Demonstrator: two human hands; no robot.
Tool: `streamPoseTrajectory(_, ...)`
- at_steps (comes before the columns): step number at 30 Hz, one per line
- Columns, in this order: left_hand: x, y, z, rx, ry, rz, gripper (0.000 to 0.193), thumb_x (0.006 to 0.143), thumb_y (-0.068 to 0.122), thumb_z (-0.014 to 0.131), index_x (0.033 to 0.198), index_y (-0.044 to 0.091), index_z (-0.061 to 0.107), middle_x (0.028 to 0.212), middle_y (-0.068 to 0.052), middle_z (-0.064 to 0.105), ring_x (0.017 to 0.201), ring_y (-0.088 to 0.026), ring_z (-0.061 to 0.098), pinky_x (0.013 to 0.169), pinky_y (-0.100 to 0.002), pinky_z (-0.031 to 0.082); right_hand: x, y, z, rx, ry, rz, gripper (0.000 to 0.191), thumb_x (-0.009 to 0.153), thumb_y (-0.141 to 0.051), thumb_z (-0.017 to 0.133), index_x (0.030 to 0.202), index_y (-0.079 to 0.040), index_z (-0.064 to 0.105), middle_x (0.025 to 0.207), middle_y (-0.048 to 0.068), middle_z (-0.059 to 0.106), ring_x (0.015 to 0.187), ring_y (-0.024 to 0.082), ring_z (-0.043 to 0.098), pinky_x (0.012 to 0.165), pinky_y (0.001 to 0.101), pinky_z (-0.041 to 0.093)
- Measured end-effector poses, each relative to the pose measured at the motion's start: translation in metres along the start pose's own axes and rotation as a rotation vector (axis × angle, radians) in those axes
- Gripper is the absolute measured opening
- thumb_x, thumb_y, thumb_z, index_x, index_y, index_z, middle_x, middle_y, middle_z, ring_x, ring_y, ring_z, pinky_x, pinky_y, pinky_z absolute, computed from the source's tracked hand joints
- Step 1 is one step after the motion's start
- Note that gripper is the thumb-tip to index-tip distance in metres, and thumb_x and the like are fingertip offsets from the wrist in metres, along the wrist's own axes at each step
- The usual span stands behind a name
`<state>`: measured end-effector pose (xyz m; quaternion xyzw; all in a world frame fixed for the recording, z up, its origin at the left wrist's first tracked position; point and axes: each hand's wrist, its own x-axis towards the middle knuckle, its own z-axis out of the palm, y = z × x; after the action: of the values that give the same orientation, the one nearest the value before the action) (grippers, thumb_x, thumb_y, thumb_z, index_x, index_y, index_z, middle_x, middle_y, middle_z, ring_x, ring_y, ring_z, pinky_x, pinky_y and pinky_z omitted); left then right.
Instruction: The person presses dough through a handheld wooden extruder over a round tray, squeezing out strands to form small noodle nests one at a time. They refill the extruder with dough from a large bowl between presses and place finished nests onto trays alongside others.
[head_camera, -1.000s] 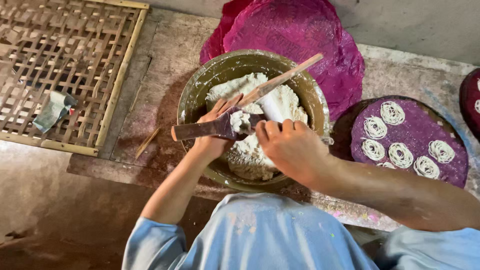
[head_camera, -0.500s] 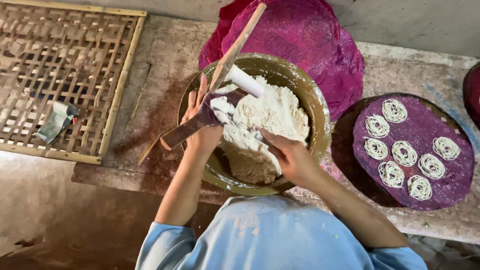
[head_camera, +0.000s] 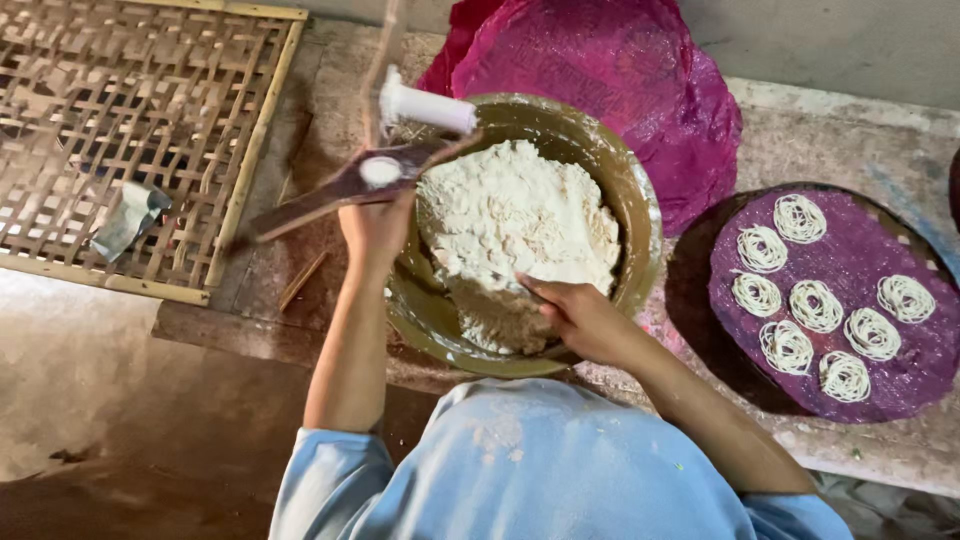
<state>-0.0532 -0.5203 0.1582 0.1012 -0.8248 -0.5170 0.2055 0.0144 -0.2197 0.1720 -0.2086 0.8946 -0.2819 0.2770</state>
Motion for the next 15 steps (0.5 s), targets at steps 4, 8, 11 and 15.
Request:
streamPoseTrajectory(4, -0.046, 0.005, 0.016, -0.631, -0.208, -0.346, 0.036, 0.082, -0.004, 0.065, 0.116, 0.007, 0.064, 0.098, -0.01, 0.065, 0.085, -0.019, 0.063, 0.073, -0.036, 0.059, 0.013, 0.013, -0.022, 0.14, 0.189, -0.468, 0.065, 0.099, -0.002, 0.058, 0.159, -0.013, 0.035, 0.161, 0.014, 0.042, 0.138, 0.033, 0.051, 0.112, 0.0459, 0.041)
streamPoseTrajectory(8, -0.15, 0.032, 0.09, -1.125, -0.686, -0.649, 0.025, 0.078, -0.005, 0.067, 0.102, -0.01, 0.071, 0.098, -0.02, 0.071, 0.088, -0.029, 0.069, 0.075, -0.038, 0.057, 0.001, 0.029, -0.052, 1.093, 0.416, -0.873, 0.088, 0.108, -0.05, 0.053, 0.168, -0.01, 0.002, 0.17, 0.019, 0.023, 0.154, 0.035, 0.042, 0.121, 0.0487, 0.045)
streamPoseTrajectory(11, -0.178, 0.057, 0.127, -0.94, -0.967, -0.451, 0.035, 0.078, 0.001, 0.069, 0.112, -0.003, 0.072, 0.108, -0.014, 0.074, 0.096, -0.021, 0.069, 0.085, -0.034, 0.057, -0.04, 0.044, -0.071, 1.532, 0.232, -0.968, 0.09, 0.106, -0.049, 0.056, 0.168, -0.002, 0.012, 0.16, 0.025, 0.036, 0.132, 0.039, 0.056, 0.097, 0.0487, 0.057)
streamPoseTrajectory(15, -0.186, 0.115, 0.132, -0.721, -0.769, 0.28, 0.05, 0.08, 0.006, 0.081, 0.125, 0.002, 0.06, 0.116, -0.008, 0.068, 0.108, -0.015, 0.063, 0.095, -0.032, 0.053, -0.132, 0.089, -0.119, 0.954, 0.422, -0.891, 0.075, 0.109, -0.04, 0.056, 0.168, -0.013, 0.018, 0.154, 0.029, 0.044, 0.125, 0.045, 0.063, 0.09, 0.0485, 0.062)
